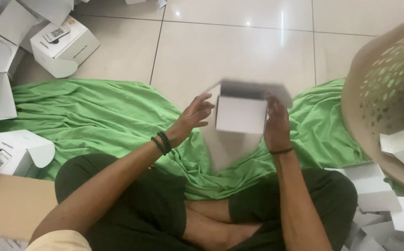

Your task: Packing small device boxes and warranty cards into larger boxes.

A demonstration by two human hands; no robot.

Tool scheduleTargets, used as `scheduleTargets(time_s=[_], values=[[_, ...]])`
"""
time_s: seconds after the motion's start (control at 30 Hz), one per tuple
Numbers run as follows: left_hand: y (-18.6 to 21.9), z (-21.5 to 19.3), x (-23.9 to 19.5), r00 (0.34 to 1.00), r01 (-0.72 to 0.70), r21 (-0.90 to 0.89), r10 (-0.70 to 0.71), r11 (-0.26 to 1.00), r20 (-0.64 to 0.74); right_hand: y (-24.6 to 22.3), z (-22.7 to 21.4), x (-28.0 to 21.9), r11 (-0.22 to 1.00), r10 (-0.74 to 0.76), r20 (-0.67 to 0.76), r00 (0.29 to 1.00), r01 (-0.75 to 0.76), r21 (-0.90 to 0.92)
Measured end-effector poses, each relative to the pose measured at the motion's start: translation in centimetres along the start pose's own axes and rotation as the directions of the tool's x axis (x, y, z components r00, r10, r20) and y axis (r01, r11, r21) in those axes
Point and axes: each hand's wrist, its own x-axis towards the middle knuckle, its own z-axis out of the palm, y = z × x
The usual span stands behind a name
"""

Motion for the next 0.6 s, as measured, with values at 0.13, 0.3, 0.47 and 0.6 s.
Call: scheduleTargets(time_s=[0.13, 0.3, 0.47, 0.6], values=[[0.0, 0.8, -0.5, 0.994, 0.045, 0.055, -0.039, 0.997, -0.102, -2.0, 3.0, -1.0, 0.880, -0.079, 0.102, 0.992, 0.117, -0.461], [-1.6, 1.3, -0.6, 0.969, 0.019, 0.380, 0.078, 0.925, -0.236, -3.3, 4.4, -2.2, 0.949, 0.023, 0.062, 0.998, -0.002, -0.314], [-0.2, 1.8, -2.0, 0.931, 0.335, 0.020, -0.328, 0.942, -0.163, -3.7, 4.9, -2.5, 0.899, 0.069, -0.128, 0.989, -0.117, -0.422], [-0.7, 1.8, -1.6, 0.929, 0.362, -0.021, -0.363, 0.932, -0.075, -5.1, 5.2, -3.1, 0.931, -0.106, -0.153, 0.983, 0.044, -0.362]])
